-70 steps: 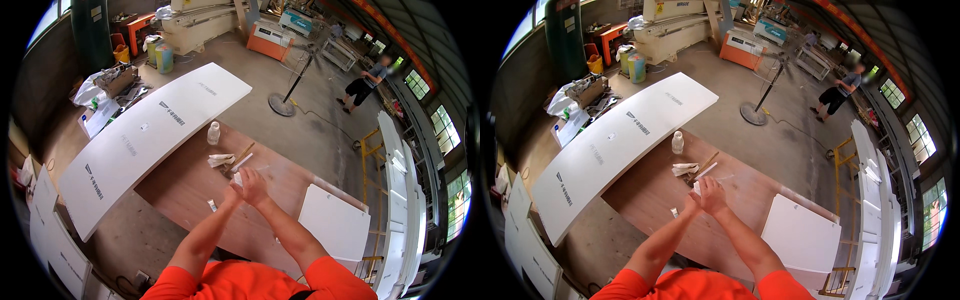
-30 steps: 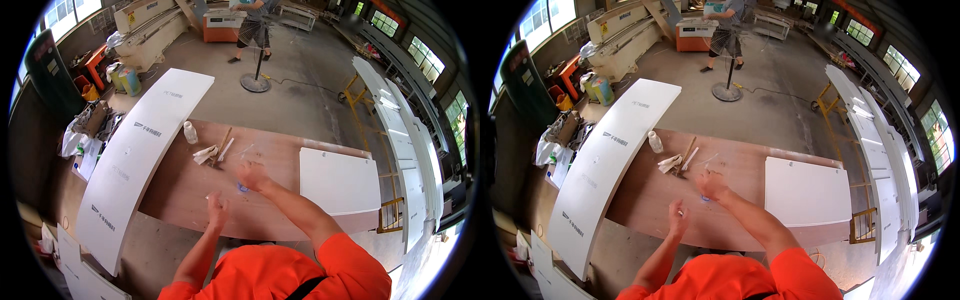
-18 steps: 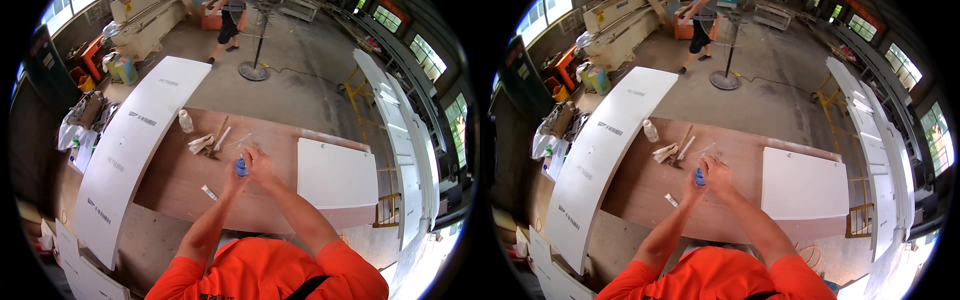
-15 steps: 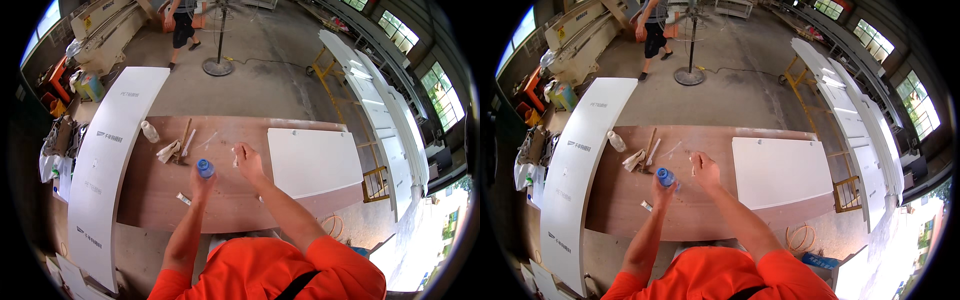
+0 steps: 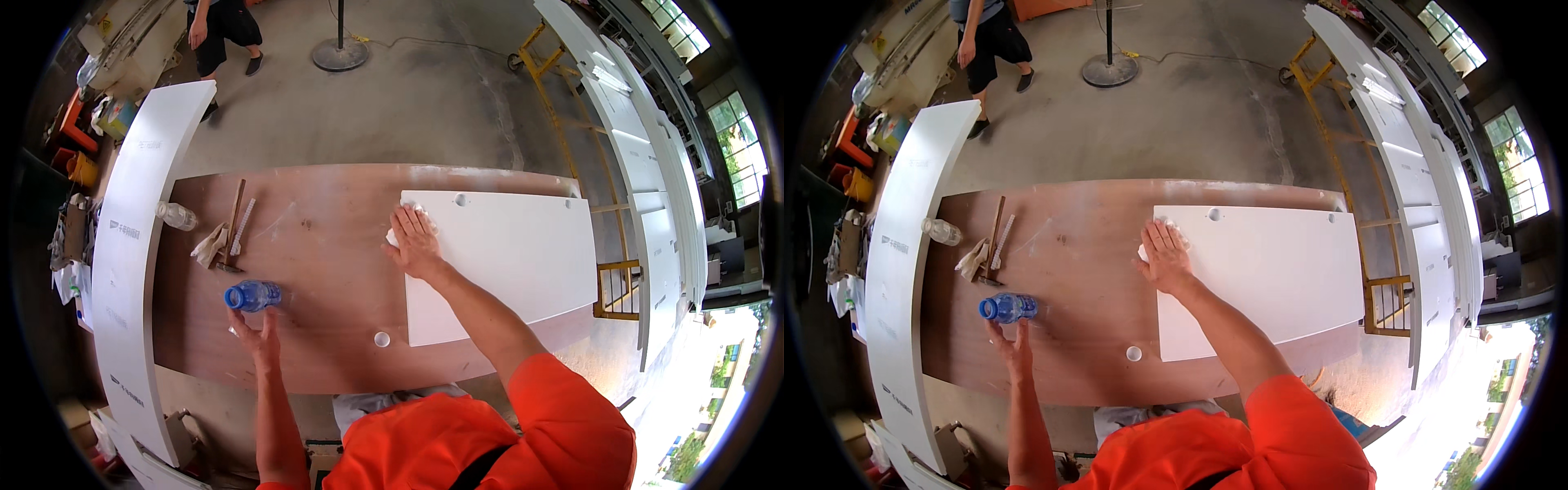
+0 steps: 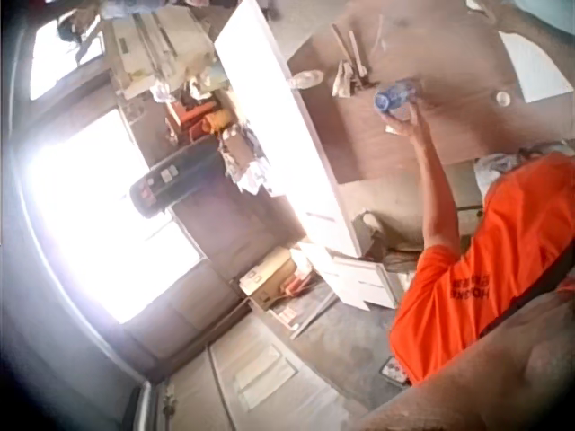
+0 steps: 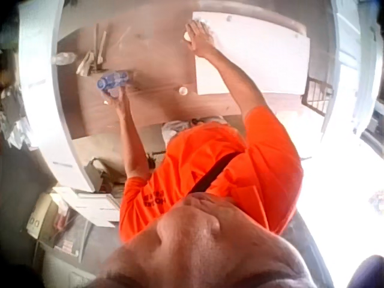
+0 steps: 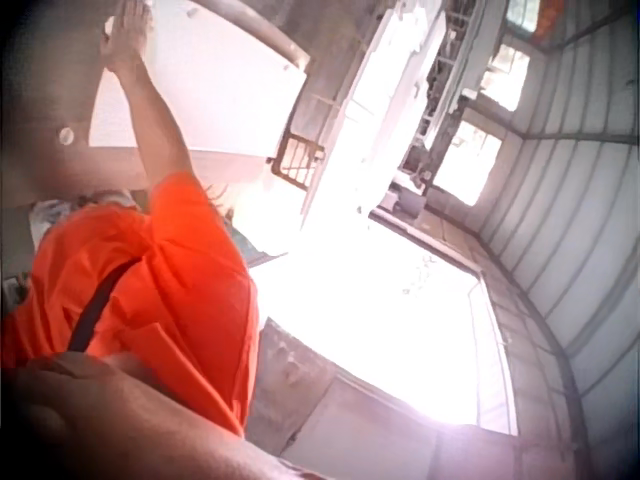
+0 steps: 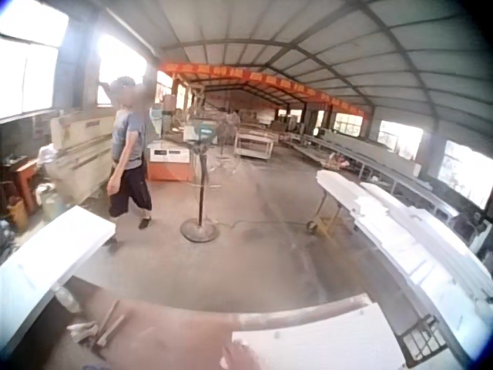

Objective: The person wipes the surface of white rectangular panels with a cloth, then flips and stacks them on a nearby table. The person repeats this process for multiple panels, handling them one at a time.

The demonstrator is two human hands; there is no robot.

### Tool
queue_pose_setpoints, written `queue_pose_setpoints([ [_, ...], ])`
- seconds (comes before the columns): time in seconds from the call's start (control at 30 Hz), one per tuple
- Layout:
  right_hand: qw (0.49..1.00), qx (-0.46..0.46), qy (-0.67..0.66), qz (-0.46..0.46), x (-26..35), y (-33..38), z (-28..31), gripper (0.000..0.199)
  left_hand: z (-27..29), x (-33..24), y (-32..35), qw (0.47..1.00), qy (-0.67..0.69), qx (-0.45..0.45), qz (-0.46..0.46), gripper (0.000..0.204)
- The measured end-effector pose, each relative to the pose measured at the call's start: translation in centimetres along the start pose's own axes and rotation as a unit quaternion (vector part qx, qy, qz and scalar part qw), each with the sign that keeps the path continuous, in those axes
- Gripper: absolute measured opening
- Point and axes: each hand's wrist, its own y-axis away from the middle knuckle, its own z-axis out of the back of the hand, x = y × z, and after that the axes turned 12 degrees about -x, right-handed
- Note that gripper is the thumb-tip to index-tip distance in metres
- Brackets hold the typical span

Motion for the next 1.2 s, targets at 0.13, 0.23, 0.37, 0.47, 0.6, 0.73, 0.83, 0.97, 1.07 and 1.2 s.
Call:
queue_pose_setpoints([
  [0.13,0.999,-0.027,-0.013,-0.031,-4.4,-7.2,-1.0,0.083,0.2,0.2,7.3,0.998,-0.019,-0.052,-0.002,0.070],
  [0.23,0.999,0.014,0.015,0.025,-1.3,-1.9,-0.5,0.086,0.9,0.1,13.8,0.997,-0.056,-0.047,0.014,0.066],
  [0.37,0.982,-0.032,-0.078,0.168,4.5,16.1,1.8,0.090,0.0,-1.4,18.7,0.998,-0.032,-0.004,0.047,0.063],
  [0.47,0.987,-0.016,-0.049,0.153,2.3,11.6,0.6,0.088,-0.4,-2.5,19.9,0.999,-0.032,0.030,0.019,0.062],
  [0.6,0.998,-0.050,0.021,0.020,-3.8,-3.6,-1.2,0.085,-1.4,-5.1,19.7,0.996,-0.005,0.086,-0.039,0.060],
  [0.73,0.999,0.031,0.005,0.039,-0.1,2.1,-0.3,0.087,-4.2,-5.1,20.5,0.937,-0.135,0.228,-0.226,0.053],
  [0.83,0.987,-0.009,-0.098,0.125,3.3,13.1,0.5,0.087,-7.4,-5.4,19.9,0.912,-0.132,0.266,-0.282,0.041],
  [0.97,0.998,-0.008,-0.016,0.064,-0.2,3.3,-0.2,0.085,-8.0,-2.4,18.9,0.908,-0.120,0.229,-0.330,0.022],
  [1.07,0.999,-0.036,0.014,-0.017,-2.6,-3.1,-1.1,0.084,-7.0,-0.8,17.5,0.909,-0.126,0.217,-0.333,0.023],
  [1.2,0.994,0.065,0.029,0.079,2.5,7.4,0.7,0.085,-7.2,-0.2,17.5,0.925,-0.121,0.184,-0.310,0.026],
])
